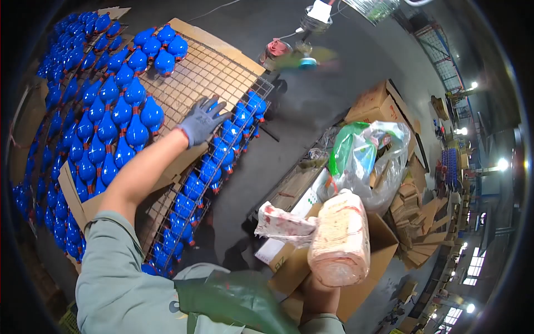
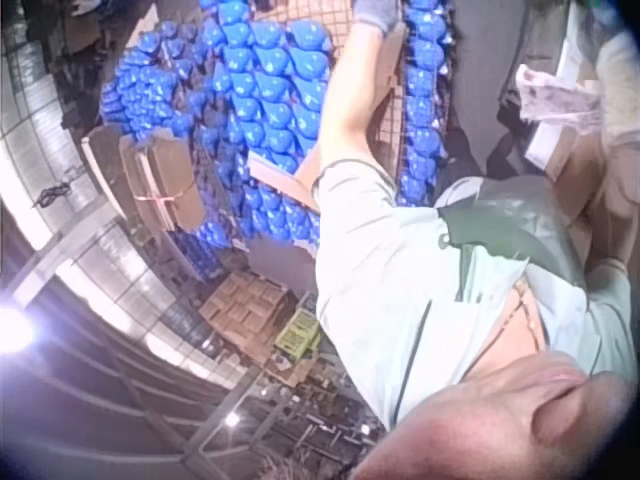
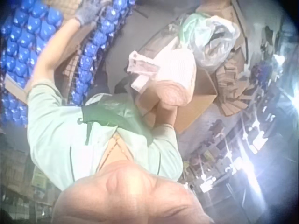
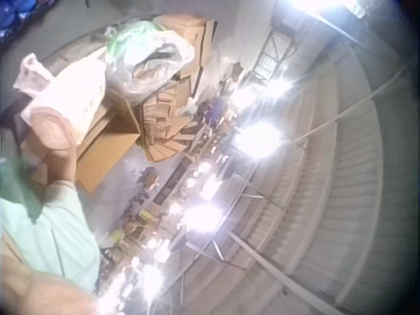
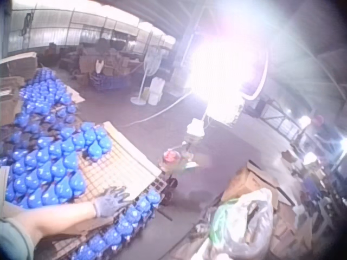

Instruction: The person picks up blue metal components, wipes them with a cloth, and places them into a cardboard box containing dividers. The person places a cardboard sheet into the box and inserts several small cardboard dividers one by one between the items.

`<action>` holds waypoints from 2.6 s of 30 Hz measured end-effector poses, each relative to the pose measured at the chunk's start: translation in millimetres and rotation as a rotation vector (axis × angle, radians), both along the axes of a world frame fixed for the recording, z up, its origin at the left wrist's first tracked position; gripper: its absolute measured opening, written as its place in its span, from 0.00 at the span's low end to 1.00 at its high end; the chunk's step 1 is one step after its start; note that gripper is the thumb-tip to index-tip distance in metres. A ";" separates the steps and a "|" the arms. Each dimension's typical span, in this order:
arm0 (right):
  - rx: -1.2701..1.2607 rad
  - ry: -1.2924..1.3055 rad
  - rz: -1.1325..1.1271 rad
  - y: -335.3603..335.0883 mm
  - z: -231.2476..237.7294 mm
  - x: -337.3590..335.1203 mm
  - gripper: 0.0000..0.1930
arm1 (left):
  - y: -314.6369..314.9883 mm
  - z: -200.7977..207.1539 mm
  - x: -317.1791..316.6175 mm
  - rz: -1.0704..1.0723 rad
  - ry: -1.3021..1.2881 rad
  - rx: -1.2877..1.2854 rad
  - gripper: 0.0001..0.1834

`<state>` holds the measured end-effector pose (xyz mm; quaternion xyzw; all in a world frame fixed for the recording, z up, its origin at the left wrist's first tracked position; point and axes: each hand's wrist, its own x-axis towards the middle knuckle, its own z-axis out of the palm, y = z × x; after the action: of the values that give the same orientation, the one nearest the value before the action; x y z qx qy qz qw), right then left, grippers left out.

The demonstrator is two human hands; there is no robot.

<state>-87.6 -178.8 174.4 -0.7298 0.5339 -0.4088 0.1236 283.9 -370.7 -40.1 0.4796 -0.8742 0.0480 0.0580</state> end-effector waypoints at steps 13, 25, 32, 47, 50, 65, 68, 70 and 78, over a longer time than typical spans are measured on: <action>-0.158 -0.584 0.026 -253.6 -207.3 166.0 0.14 | 80.2 42.4 76.5 0.557 0.702 0.571 0.51; -0.289 -0.270 0.320 -204.4 -129.0 263.4 0.25 | 277.2 76.2 33.3 0.521 1.752 1.027 0.56; 0.065 -0.221 0.417 20.2 -76.8 93.7 0.25 | 292.8 135.8 -22.0 0.428 1.054 0.709 0.56; 0.259 0.091 1.079 109.6 -48.5 -26.2 0.25 | 291.3 159.9 -129.0 -0.510 0.843 1.271 0.52; 0.211 0.165 1.049 115.1 -42.9 -26.8 0.23 | 294.1 153.4 -133.7 -0.550 0.828 1.267 0.52; 0.109 0.198 0.971 131.0 -60.1 -11.5 0.24 | 312.9 146.0 -122.4 -0.469 0.924 1.333 0.54; 0.148 0.200 0.981 135.2 -56.1 -22.1 0.22 | 322.5 146.5 -116.7 -0.440 0.918 1.272 0.54; 0.232 0.222 0.988 147.8 -59.7 -28.2 0.22 | 323.3 146.4 -115.1 -0.472 0.937 1.252 0.54; 0.235 0.227 1.022 156.9 -66.5 -25.2 0.23 | 330.8 140.7 -107.4 -0.491 0.976 1.209 0.53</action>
<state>-112.8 -21.9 107.9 -0.9175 0.1627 -0.1528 0.3292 176.4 -39.9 100.6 0.1899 -0.7056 -0.6605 0.1724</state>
